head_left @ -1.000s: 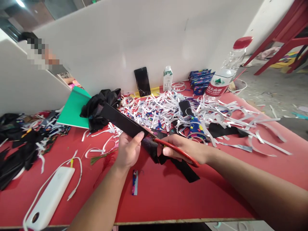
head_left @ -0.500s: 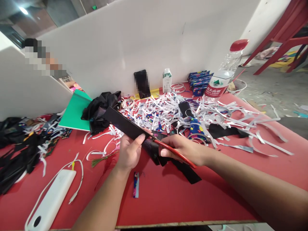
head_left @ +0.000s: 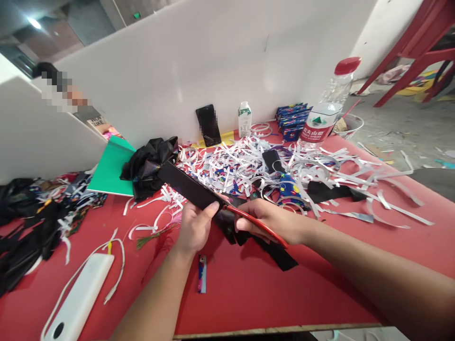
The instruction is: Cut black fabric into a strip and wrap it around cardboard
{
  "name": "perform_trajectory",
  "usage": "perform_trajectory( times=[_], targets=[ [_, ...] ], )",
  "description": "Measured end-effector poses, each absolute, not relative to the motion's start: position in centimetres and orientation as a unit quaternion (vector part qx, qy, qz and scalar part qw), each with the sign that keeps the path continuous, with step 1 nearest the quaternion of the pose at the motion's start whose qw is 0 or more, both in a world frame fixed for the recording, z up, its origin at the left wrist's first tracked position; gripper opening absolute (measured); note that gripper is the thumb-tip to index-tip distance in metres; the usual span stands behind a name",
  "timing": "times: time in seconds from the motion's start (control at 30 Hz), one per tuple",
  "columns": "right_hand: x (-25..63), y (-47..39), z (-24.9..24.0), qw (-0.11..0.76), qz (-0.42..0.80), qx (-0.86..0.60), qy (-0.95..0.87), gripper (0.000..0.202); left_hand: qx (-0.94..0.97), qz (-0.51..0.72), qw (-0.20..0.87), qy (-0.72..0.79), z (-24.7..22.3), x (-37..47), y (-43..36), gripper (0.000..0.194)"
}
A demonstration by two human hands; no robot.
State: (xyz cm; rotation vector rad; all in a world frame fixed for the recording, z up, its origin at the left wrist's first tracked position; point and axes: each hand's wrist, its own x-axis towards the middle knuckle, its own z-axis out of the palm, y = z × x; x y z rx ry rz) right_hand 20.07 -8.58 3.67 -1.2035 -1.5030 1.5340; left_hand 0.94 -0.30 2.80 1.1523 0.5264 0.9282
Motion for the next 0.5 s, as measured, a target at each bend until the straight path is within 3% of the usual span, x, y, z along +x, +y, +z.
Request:
perform_trajectory(
  times=[0.2,0.5],
  targets=[
    [20.8,-8.8,3.4,0.33,0.589,-0.41,-0.614,0.081,0.512,0.412,0.712,0.247,2.7,0.9,-0.3,0.021],
    [21.0,-8.8,3.9,0.332,0.576,-0.398,-0.633,0.076,0.46,0.521,0.668,0.265,3.3,0.4,0.7,0.032]
  ],
)
